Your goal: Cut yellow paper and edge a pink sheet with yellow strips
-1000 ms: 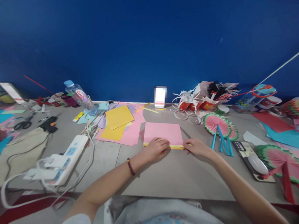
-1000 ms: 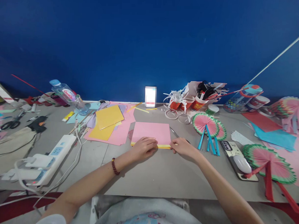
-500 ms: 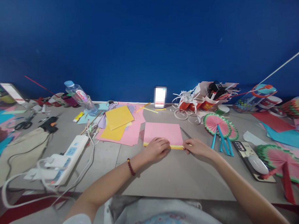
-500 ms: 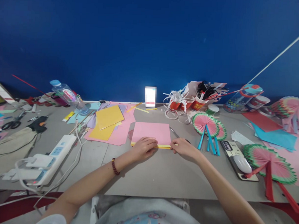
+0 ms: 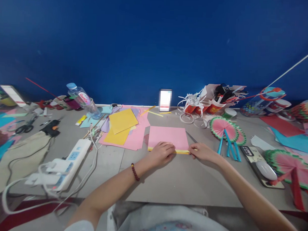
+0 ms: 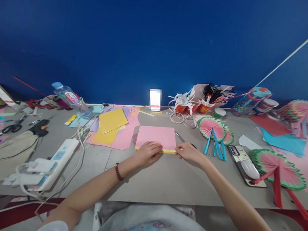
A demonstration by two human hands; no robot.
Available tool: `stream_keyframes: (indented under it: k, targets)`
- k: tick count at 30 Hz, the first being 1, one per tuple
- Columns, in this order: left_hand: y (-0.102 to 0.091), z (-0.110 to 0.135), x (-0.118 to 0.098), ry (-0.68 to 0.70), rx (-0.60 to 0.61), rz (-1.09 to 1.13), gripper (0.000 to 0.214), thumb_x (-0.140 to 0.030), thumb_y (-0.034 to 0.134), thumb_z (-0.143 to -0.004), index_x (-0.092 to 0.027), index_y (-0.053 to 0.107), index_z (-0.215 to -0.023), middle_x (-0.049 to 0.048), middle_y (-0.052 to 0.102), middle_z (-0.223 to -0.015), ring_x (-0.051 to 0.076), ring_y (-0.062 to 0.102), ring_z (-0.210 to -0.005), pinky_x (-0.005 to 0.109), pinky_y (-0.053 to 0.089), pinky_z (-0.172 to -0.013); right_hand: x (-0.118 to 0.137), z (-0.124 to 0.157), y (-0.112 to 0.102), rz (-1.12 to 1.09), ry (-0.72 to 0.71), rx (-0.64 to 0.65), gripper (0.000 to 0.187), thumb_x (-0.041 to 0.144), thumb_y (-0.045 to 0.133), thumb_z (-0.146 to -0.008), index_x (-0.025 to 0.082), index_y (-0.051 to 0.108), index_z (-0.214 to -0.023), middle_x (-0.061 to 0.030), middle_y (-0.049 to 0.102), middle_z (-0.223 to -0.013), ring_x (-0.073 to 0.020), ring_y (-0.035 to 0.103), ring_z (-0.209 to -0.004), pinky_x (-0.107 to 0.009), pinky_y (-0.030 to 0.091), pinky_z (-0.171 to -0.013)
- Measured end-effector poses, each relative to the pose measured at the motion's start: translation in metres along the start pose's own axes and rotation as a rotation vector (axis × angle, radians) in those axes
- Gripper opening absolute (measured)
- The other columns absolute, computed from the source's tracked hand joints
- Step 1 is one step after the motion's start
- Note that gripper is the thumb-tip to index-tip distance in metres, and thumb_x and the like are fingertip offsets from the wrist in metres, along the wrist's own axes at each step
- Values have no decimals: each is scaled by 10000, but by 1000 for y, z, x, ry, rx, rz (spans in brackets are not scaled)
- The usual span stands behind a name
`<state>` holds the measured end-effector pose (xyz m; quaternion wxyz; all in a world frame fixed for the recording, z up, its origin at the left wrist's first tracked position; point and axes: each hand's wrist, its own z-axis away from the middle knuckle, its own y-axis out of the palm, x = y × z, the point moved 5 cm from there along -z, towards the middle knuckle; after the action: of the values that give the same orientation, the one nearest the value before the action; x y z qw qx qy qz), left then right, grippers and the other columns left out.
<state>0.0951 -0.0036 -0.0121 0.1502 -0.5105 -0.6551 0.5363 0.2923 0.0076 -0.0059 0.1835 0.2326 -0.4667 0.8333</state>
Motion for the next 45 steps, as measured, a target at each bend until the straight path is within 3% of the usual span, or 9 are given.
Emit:
stream_keyframes:
  k: [7,15,21,28,38,45]
  targets:
    - [-5,0,-7,16,27,-25,269,-189,495,-863,-207,524,-1129,75,616,-1156,214,519,-1174,356,401,-969,1,1,0,9,4,3,309,363,434,-812,172,653,-704,-51,683,-636,-156,558,-566,-244,375,-555]
    - [-7,-1,-17,21,113,-97,358,-357,545,-863,-219,505,-1192,97,573,-1151,268,463,-1198,413,369,-995,-3,0,2,-13,4,-21,305,371,453,-810,175,655,-693,-43,679,-624,-148,540,-547,-239,362,-537]
    - [-5,-1,-18,4,134,-114,364,-354,560,-854,-219,500,-1187,91,560,-1175,262,446,-1214,412,365,-999,2,6,-4,-14,-4,-14,337,413,457,-812,166,664,-710,-45,681,-636,-140,518,-530,-240,364,-531]
    - [-7,-3,-20,10,144,-125,363,-336,568,-844,-192,506,-1171,89,554,-1188,263,443,-1212,401,357,-1011,-15,8,-8,-48,5,-38,358,465,470,-812,171,664,-747,-27,659,-621,-129,485,-500,-237,341,-494]
    - [-6,-2,-20,7,142,-133,353,-325,545,-848,-201,501,-1176,104,543,-1215,276,438,-1222,421,356,-1007,-6,9,-9,139,-25,-103,298,349,448,-797,184,585,-589,-18,585,-525,-151,512,-525,-255,328,-547]
    - [-6,-2,-21,6,152,-153,382,-337,543,-848,-191,490,-1196,106,535,-1223,281,434,-1222,425,357,-1012,-5,6,-6,264,-93,-156,291,293,433,-796,178,571,-568,-6,521,-522,-138,455,-538,-253,290,-552]
